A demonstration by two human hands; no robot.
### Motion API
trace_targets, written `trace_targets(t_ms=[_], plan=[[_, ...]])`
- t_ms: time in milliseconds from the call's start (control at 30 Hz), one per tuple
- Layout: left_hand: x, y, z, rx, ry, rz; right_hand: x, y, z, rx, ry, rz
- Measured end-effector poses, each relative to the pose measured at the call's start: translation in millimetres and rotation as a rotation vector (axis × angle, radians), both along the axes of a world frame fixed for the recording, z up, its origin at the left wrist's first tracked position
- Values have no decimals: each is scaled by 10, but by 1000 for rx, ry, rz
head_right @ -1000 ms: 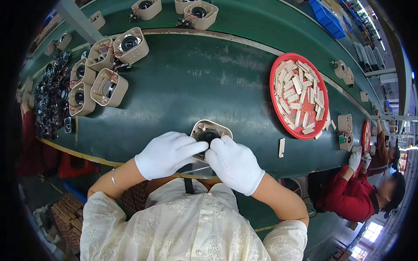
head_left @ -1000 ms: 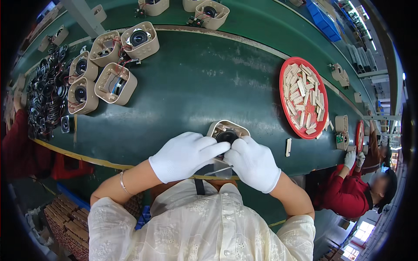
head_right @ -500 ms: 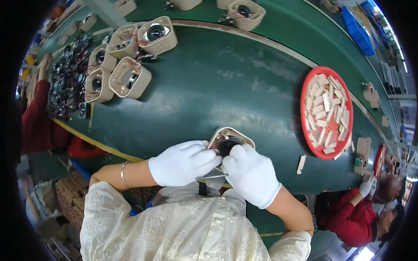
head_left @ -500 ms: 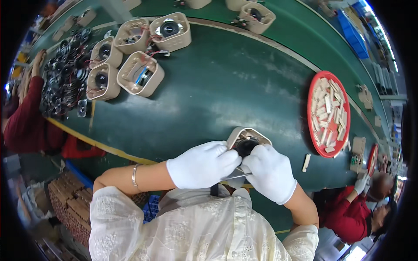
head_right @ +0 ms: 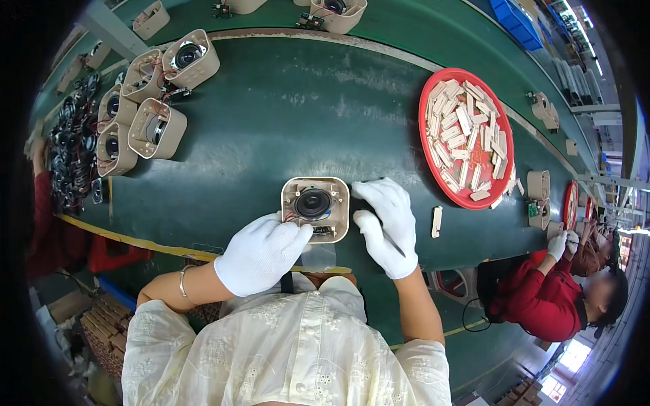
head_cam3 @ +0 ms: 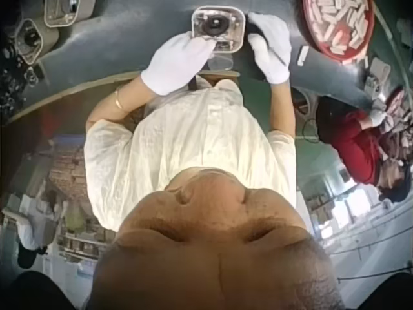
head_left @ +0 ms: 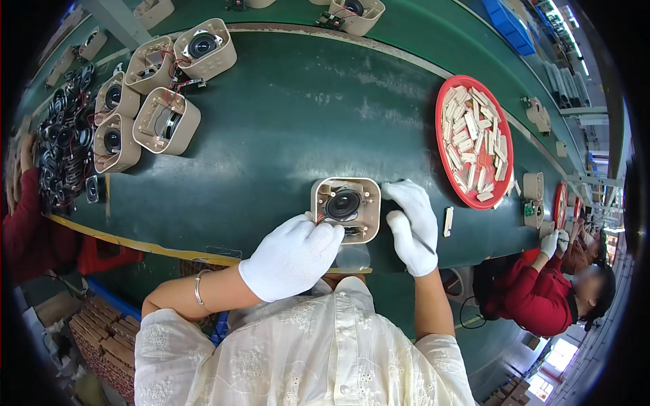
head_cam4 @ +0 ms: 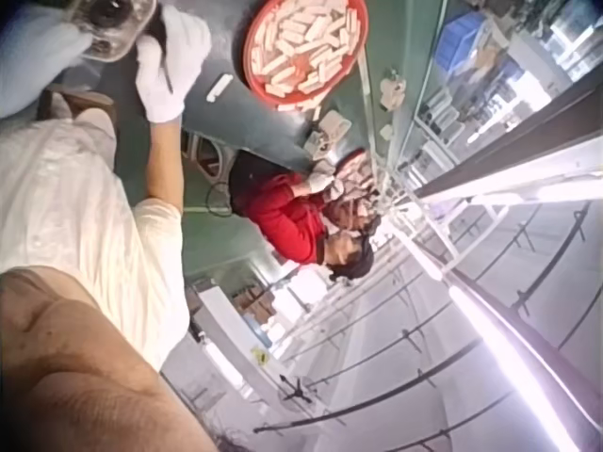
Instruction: Manually assemble electronic circuit components into plastic housings and secure them with mounting brackets at a production line.
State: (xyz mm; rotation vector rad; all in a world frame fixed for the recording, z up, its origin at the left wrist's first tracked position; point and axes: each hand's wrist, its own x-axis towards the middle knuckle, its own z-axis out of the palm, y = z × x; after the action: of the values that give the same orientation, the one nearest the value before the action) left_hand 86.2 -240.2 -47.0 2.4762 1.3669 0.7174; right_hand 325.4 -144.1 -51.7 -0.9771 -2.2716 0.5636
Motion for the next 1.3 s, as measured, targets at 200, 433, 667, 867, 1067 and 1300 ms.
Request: trace_targets(t_ms=[200,433,667,867,1067,1300], plan=[[-40,8,1,9,11,-11,-264,-231,330,-743,1079,-164],[-43,50,-16,55,-13,-28,-465,-305,452,-732,1036,51],[-39,65,-19,33,-55,-24,-320,-442,433,-696,941,-7],[-64,44,-39,-16,-44,-61,-396,-475,174,-660,669,22],[-59,19,-38,-12,-46,-2,-551,-468,69,-440,753,40],[-69,120,-42,-46,-108,-37,-487,-400,261,-619,733,-21]])
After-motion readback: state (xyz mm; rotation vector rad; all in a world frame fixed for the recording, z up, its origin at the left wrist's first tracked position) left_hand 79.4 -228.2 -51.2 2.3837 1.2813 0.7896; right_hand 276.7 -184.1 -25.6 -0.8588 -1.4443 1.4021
